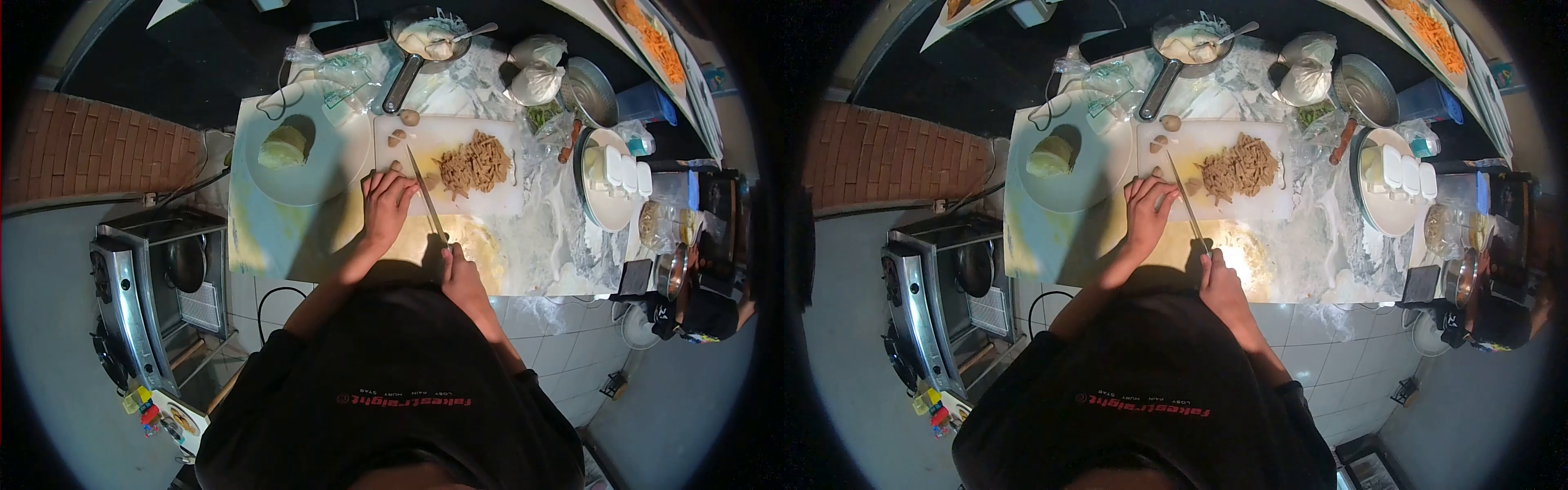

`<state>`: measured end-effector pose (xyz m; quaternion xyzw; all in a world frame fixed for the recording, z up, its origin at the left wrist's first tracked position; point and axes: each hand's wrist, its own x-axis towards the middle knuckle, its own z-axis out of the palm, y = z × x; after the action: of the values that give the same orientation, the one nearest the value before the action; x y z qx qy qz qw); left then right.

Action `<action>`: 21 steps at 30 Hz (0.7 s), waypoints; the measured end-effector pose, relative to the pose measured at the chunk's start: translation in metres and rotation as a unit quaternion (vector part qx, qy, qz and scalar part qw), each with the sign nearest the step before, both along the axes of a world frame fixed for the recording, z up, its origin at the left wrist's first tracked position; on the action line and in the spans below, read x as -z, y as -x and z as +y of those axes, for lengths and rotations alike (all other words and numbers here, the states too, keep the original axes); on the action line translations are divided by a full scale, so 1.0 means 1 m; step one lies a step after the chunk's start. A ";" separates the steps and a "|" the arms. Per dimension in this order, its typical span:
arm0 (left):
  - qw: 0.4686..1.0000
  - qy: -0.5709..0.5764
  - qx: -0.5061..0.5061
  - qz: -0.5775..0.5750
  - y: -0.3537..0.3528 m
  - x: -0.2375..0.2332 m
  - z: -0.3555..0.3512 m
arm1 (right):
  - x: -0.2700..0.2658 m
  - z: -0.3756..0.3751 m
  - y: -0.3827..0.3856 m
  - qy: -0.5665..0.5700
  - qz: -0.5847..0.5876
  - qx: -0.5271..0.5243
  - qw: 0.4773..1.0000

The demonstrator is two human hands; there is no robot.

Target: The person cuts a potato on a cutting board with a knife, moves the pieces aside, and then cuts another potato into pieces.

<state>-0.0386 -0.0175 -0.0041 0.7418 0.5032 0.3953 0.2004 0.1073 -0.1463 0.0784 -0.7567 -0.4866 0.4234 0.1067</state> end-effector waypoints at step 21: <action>1.000 0.001 -0.001 0.004 -0.001 -0.001 0.001 | 0.033 -0.004 0.010 -0.029 -0.038 0.000 0.999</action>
<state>-0.0378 -0.0169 -0.0031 0.7426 0.5054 0.3920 0.1986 0.0977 -0.1499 0.0458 -0.7689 -0.5024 0.3799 0.1101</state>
